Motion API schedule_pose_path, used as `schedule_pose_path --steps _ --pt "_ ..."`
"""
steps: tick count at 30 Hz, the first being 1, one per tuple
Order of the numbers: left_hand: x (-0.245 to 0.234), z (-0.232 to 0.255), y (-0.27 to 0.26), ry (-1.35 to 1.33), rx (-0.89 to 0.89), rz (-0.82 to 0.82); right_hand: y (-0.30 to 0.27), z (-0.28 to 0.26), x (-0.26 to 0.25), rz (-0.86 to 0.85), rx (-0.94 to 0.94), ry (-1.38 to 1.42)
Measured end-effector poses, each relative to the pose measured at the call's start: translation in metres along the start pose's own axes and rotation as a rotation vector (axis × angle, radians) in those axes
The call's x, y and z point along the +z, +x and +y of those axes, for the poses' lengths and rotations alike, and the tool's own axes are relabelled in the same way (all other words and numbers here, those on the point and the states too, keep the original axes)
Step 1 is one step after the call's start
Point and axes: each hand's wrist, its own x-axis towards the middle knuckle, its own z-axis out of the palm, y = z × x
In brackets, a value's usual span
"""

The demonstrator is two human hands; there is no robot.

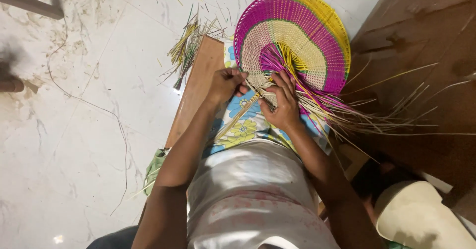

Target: Weaving a circular hand fan using colored straw fibers.

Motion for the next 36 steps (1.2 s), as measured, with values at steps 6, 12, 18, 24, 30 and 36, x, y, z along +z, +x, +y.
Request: schedule_pose_path --steps 6,12,18,24,30,36 --pt "0.001 -0.008 -0.020 0.076 -0.084 -0.121 0.003 0.000 0.002 0.073 -0.065 -0.028" --pt "0.012 -0.013 -0.029 0.161 -0.077 -0.058 0.007 -0.003 -0.001 0.101 -0.103 -0.036" --pt "0.010 -0.019 -0.022 0.376 0.019 -0.018 0.013 -0.005 -0.002 0.135 -0.140 -0.036" --pt "0.018 0.031 -0.041 1.153 0.348 -0.057 -0.005 -0.001 0.004 0.176 0.024 -0.099" --pt "0.062 0.088 -0.020 1.336 0.797 -0.251 -0.019 -0.005 0.004 0.114 -0.071 -0.470" --pt "0.112 0.071 0.026 1.687 0.698 -0.831 -0.036 -0.002 0.001 0.043 -0.147 -0.556"
